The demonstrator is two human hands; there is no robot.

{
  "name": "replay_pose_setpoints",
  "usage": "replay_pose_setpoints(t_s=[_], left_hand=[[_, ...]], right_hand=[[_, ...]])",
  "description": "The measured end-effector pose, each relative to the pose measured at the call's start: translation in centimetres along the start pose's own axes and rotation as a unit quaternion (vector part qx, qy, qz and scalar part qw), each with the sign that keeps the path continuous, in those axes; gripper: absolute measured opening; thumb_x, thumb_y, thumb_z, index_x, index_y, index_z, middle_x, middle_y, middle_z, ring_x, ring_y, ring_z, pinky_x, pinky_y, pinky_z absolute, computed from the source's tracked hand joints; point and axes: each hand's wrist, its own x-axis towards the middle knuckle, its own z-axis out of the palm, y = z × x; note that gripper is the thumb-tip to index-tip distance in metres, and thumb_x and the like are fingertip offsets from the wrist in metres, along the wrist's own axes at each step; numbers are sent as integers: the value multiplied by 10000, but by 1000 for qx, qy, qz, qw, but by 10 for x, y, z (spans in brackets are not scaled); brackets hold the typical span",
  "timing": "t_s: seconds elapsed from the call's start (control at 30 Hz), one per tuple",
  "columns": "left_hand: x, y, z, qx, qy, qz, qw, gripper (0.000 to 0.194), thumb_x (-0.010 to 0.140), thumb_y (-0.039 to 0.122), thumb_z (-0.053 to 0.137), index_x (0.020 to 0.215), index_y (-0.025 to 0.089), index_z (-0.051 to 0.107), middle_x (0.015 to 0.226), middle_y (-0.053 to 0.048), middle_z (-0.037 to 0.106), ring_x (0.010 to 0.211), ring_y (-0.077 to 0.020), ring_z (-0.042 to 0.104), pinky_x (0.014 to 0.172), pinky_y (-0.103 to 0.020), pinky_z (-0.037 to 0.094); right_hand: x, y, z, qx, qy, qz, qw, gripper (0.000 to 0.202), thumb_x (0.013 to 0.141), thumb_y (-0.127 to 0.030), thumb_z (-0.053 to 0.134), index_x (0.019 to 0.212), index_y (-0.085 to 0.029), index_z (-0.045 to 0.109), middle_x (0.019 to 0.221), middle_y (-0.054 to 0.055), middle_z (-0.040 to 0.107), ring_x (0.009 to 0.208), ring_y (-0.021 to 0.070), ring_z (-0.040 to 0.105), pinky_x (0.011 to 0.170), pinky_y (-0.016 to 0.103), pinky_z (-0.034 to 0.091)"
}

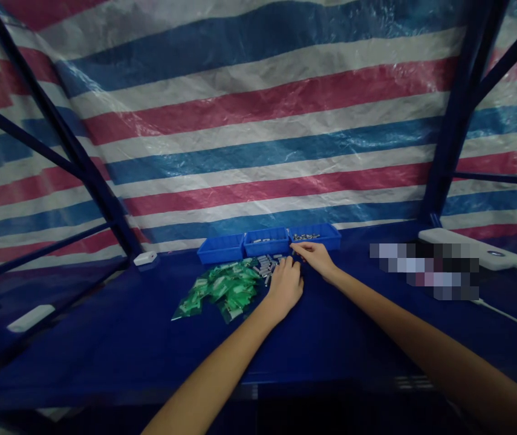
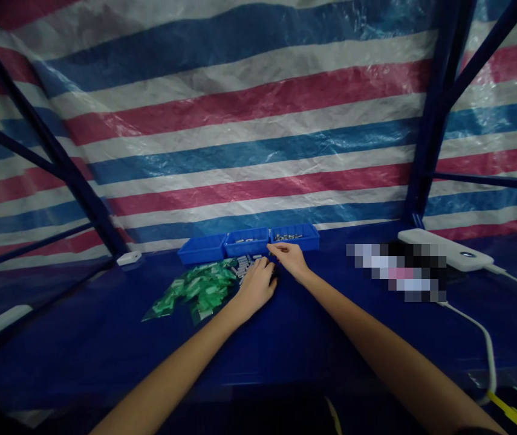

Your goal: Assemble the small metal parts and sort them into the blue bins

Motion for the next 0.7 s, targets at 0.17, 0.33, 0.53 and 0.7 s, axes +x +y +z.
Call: replay_pose_setpoints(t_s=[0.17,0.33,0.53,0.7], left_hand=[[0,-2,-5,25,-18,-7,1000,202,834,157,437,990,126,561,1084,-118,520,1041,-247,486,902,-396,412],[1,-5,-3,21,-21,-22,999,209,828,158,473,1010,124,571,1081,-130,535,1028,-247,507,884,-391,418],[1,-9,-3,-9,-30,-47,998,171,824,217,515,949,139,600,1026,-118,583,998,-243,535,874,-374,412],[3,-10,-7,-14,-7,-64,998,170,821,204,506,950,131,589,1021,-125,596,1006,-252,528,879,-389,397]], right_hand=[[7,5,-2,-32,19,10,999,202,633,-354,662,663,-157,692,603,12,641,521,113,534,545,246,436],[8,-9,-2,30,13,86,996,134,660,-289,673,687,-159,691,632,31,653,579,130,580,557,239,460],[1,-29,2,230,-124,79,962,376,749,-245,640,1115,-320,600,1145,21,619,1009,151,586,762,237,481],[-7,-16,5,132,-112,99,980,195,765,-278,624,942,-237,693,1029,50,661,925,154,601,699,223,484]])
